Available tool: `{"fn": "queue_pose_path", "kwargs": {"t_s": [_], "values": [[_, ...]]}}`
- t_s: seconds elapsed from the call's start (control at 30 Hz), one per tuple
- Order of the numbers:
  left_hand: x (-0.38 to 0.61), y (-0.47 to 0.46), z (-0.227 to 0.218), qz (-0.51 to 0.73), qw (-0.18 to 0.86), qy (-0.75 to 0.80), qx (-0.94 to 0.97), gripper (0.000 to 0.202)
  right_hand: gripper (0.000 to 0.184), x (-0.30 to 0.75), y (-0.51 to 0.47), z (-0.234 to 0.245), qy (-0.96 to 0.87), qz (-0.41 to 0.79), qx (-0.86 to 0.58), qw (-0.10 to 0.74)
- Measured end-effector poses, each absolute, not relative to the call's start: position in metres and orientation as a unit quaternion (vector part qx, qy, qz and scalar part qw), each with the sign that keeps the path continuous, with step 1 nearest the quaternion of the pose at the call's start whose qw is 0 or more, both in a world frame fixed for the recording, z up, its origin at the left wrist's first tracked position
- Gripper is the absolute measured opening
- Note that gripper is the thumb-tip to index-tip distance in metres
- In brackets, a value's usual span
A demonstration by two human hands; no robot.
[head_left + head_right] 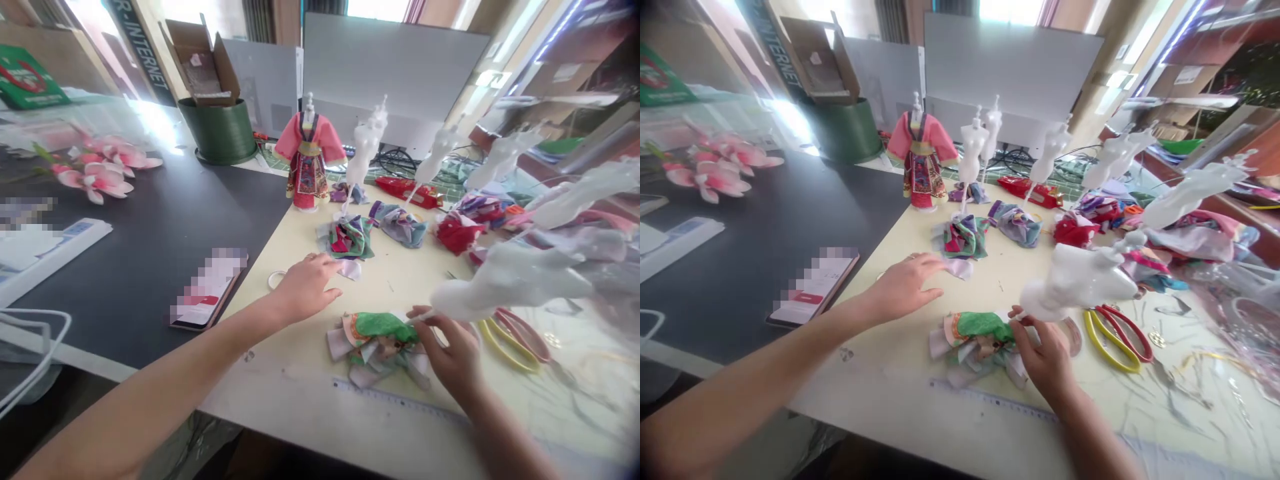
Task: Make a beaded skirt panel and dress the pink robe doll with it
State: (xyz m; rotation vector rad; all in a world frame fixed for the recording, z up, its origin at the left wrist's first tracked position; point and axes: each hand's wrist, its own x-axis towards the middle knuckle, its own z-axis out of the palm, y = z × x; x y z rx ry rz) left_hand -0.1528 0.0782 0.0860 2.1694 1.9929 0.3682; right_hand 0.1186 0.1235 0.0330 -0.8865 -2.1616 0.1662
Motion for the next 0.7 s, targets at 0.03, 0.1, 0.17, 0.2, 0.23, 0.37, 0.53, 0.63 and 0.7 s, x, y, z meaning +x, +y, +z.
{"fn": "queue_pose_path", "kwargs": {"t_s": [0.03,0.1,0.17,0.2,0.23,0.37,0.53,0.63,0.7], "values": [[-0.15,0.088,0.081,0.115,0.065,0.679,0.722,0.049,0.016,0.118,0.123,0.033,-0.85,0.068,-0.347,0.39],[-0.146,0.108,0.072,0.107,0.045,0.696,0.708,0.065,0.016,0.118,0.123,0.033,-0.851,0.066,-0.345,0.391],[-0.145,0.13,0.066,0.099,0.039,0.707,0.699,0.073,0.016,0.118,0.122,0.033,-0.85,0.058,-0.345,0.392],[-0.145,0.141,0.063,0.096,0.04,0.709,0.697,0.077,0.016,0.118,0.122,0.033,-0.851,0.055,-0.345,0.392],[-0.145,0.151,0.061,0.095,0.041,0.71,0.696,0.08,0.015,0.118,0.122,0.034,-0.853,0.053,-0.344,0.389],[-0.144,0.188,0.056,0.09,0.048,0.71,0.697,0.058,0.014,0.117,0.123,0.036,-0.857,0.057,-0.332,0.39],[-0.139,0.223,0.046,0.109,0.031,0.716,0.689,0.029,0.015,0.116,0.124,0.037,-0.852,0.083,-0.324,0.402],[-0.135,0.236,0.044,0.131,0.014,0.727,0.673,0.029,0.014,0.116,0.125,0.034,-0.849,0.103,-0.327,0.403],[-0.133,0.238,0.046,0.145,0.008,0.734,0.664,0.032,0.014,0.117,0.126,0.033,-0.847,0.112,-0.334,0.398]]}}
